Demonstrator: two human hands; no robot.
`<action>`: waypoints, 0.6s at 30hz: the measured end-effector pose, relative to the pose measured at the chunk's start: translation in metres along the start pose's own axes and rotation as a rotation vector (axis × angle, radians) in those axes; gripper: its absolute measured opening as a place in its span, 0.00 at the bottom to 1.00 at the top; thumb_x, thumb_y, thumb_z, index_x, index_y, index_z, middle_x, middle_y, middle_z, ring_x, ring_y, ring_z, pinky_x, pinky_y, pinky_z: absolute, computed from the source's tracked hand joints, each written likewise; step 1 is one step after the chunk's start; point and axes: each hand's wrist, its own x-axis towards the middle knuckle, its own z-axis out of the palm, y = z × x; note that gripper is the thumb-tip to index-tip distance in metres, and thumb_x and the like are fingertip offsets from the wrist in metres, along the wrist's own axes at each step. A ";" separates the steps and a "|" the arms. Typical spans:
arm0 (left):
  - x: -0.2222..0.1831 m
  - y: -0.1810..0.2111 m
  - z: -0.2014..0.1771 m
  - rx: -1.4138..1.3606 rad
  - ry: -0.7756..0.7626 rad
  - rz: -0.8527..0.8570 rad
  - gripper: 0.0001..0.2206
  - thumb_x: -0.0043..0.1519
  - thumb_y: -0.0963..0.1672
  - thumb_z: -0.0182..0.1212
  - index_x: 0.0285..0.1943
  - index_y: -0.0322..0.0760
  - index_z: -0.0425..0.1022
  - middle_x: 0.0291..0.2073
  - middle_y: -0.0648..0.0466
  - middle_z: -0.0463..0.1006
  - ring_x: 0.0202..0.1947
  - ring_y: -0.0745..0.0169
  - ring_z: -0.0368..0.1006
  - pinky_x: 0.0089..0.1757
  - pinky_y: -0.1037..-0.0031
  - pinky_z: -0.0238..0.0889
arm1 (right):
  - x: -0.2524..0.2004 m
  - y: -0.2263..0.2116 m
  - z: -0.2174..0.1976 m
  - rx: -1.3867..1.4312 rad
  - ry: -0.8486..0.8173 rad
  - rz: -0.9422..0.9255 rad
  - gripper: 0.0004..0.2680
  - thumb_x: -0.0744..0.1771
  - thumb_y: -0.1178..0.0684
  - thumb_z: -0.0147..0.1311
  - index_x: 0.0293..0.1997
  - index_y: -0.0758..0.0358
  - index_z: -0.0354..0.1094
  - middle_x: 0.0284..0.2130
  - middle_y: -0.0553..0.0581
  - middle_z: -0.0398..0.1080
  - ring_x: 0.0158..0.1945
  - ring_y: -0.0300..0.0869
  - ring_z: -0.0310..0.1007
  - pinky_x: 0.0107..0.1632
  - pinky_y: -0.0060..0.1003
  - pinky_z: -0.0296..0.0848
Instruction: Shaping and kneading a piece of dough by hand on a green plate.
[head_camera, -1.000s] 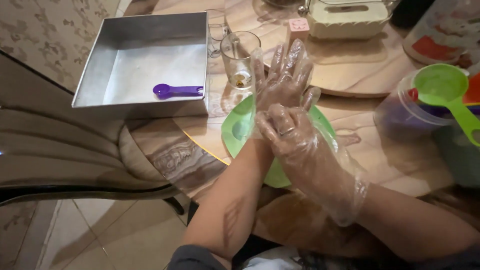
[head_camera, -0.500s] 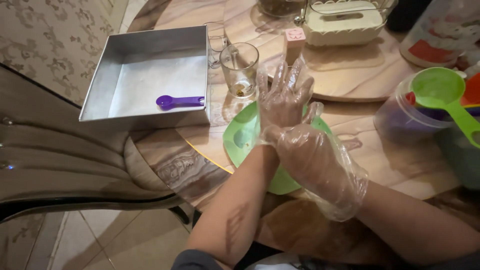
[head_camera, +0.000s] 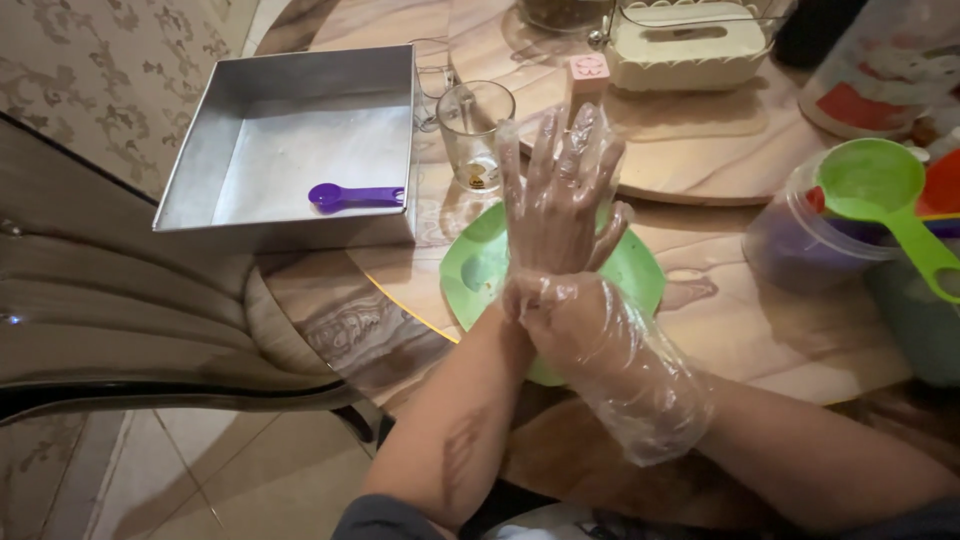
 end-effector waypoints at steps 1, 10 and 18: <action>0.000 0.000 -0.002 -0.004 0.010 -0.008 0.31 0.56 0.55 0.68 0.69 0.61 0.64 0.75 0.52 0.54 0.77 0.43 0.44 0.69 0.32 0.30 | -0.001 -0.004 0.008 -0.097 0.044 0.039 0.03 0.60 0.46 0.60 0.27 0.43 0.71 0.21 0.50 0.76 0.33 0.50 0.80 0.32 0.48 0.75; 0.001 -0.011 -0.007 -0.217 0.121 -0.079 0.29 0.61 0.49 0.71 0.70 0.52 0.61 0.73 0.54 0.62 0.77 0.44 0.52 0.74 0.39 0.29 | -0.019 -0.069 -0.062 0.569 -0.686 0.052 0.11 0.66 0.55 0.43 0.28 0.58 0.75 0.30 0.49 0.79 0.36 0.41 0.78 0.49 0.34 0.75; 0.009 -0.004 -0.008 -0.172 0.096 -0.114 0.26 0.56 0.47 0.72 0.64 0.53 0.69 0.69 0.59 0.67 0.73 0.50 0.56 0.73 0.43 0.33 | 0.028 -0.011 -0.064 0.492 -0.349 -0.812 0.12 0.55 0.60 0.61 0.39 0.62 0.74 0.37 0.52 0.74 0.41 0.41 0.72 0.50 0.36 0.74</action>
